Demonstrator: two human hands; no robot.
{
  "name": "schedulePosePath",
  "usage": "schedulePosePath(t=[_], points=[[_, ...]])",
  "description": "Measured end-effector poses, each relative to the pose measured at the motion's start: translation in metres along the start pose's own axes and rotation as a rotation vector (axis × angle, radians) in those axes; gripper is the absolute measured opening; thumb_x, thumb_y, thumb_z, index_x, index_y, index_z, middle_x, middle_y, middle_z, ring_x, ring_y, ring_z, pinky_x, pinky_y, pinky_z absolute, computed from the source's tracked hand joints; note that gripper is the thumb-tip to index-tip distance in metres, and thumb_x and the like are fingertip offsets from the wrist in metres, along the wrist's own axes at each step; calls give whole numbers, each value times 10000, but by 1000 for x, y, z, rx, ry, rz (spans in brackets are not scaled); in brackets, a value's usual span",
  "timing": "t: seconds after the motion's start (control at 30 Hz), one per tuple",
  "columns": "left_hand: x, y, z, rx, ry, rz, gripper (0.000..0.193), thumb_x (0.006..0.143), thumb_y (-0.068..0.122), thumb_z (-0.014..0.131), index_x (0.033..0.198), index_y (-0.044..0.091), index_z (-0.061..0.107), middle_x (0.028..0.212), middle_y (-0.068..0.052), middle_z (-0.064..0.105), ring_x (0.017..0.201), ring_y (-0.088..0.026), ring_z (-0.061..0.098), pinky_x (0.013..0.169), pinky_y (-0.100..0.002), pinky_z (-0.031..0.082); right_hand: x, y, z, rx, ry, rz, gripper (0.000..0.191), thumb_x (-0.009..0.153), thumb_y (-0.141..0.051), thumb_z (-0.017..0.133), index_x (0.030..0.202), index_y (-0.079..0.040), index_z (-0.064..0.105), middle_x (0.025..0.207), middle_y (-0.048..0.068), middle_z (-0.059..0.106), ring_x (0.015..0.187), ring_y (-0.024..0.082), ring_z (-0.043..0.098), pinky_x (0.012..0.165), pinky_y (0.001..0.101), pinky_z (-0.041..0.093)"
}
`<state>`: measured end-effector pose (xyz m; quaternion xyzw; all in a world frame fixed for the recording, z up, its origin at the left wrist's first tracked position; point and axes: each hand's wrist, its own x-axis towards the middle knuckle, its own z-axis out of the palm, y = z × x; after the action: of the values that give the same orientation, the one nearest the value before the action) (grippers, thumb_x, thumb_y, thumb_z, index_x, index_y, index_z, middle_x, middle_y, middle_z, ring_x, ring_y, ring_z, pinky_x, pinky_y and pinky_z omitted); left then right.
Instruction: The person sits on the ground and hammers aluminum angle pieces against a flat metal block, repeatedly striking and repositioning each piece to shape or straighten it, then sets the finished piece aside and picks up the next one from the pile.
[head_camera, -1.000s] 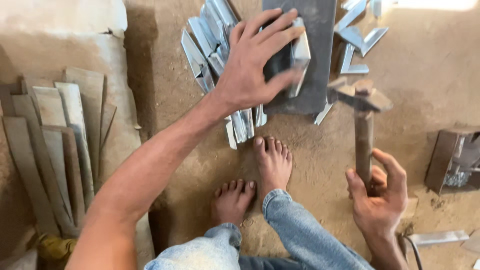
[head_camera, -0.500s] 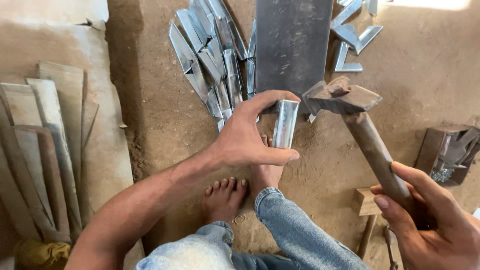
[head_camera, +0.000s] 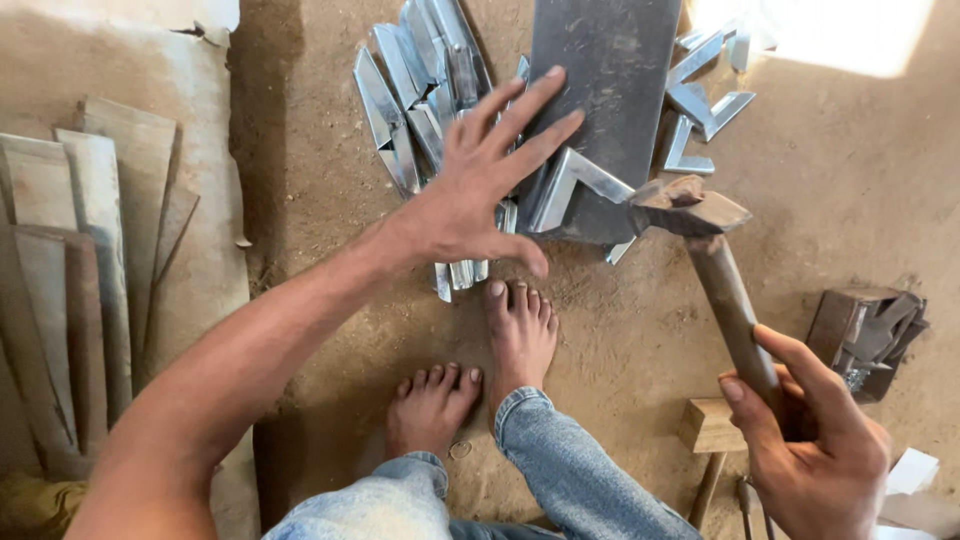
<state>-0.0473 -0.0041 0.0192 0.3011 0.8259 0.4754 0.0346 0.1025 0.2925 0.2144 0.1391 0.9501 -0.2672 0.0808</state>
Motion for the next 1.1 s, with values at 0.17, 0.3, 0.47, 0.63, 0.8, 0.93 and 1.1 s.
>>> schedulePosePath(t=[0.17, 0.3, 0.47, 0.63, 0.8, 0.93, 1.1], points=[[11, -11, 22, -419, -88, 15, 1409, 613, 505, 925, 1666, 246, 25, 1683, 38, 371, 1608, -315, 309, 1306, -692, 68, 8, -22, 12, 23, 56, -241, 426, 1014, 0, 789, 1405, -23, 622, 1051, 132, 754, 956, 120, 746, 854, 225, 601], [14, -16, 15, -410, -102, 22, 1512, 539, 426, 1064, 1669, 242, 76, 1690, -21, 303, 1561, -292, 356, 1316, -643, 224, 40, -23, 45, 3, 13, -262, 474, 936, -12, 799, 1389, -25, 662, 851, 126, 713, 694, 115, 630, 612, 251, 501], [19, -20, 9, -494, -92, 15, 1514, 561, 479, 1074, 1640, 190, 52, 1716, -71, 150, 1630, -340, 296, 1390, -593, 251, 52, -8, 54, 27, -12, -407, 468, 1005, -7, 796, 1440, -53, 630, 974, 89, 733, 684, 42, 619, 560, 206, 489], [22, -27, 12, -372, -74, 17, 1603, 493, 616, 1044, 1664, 182, 37, 1721, -49, 211, 1607, -355, 313, 1337, -605, 200, 62, -28, 54, -13, -69, -247, 524, 898, -6, 773, 1406, -14, 643, 741, 93, 692, 564, 90, 548, 490, 247, 425], [22, -33, 7, -487, -100, 167, 1524, 659, 560, 1010, 1636, 169, -92, 1646, -111, 333, 1576, -304, 364, 1356, -580, 161, 41, -15, 52, 127, 97, -500, 460, 990, -16, 801, 1401, -26, 595, 990, 127, 736, 800, 135, 701, 658, 257, 555], [21, -35, -2, -592, -178, 114, 1452, 688, 495, 1048, 1651, 173, 11, 1492, -18, 613, 1449, -212, 510, 1290, -506, 304, 27, 38, 92, 77, 6, -486, 361, 929, 26, 791, 1252, -21, 637, 957, 139, 709, 679, 131, 641, 594, 267, 513], [26, -27, -6, -460, -176, 106, 1383, 633, 383, 1071, 1616, 143, 127, 1464, -2, 640, 1490, -247, 487, 1239, -541, 268, 38, 83, 90, 167, 127, -618, 342, 977, 44, 783, 1265, 27, 599, 1068, 183, 708, 799, 144, 691, 632, 265, 544]])
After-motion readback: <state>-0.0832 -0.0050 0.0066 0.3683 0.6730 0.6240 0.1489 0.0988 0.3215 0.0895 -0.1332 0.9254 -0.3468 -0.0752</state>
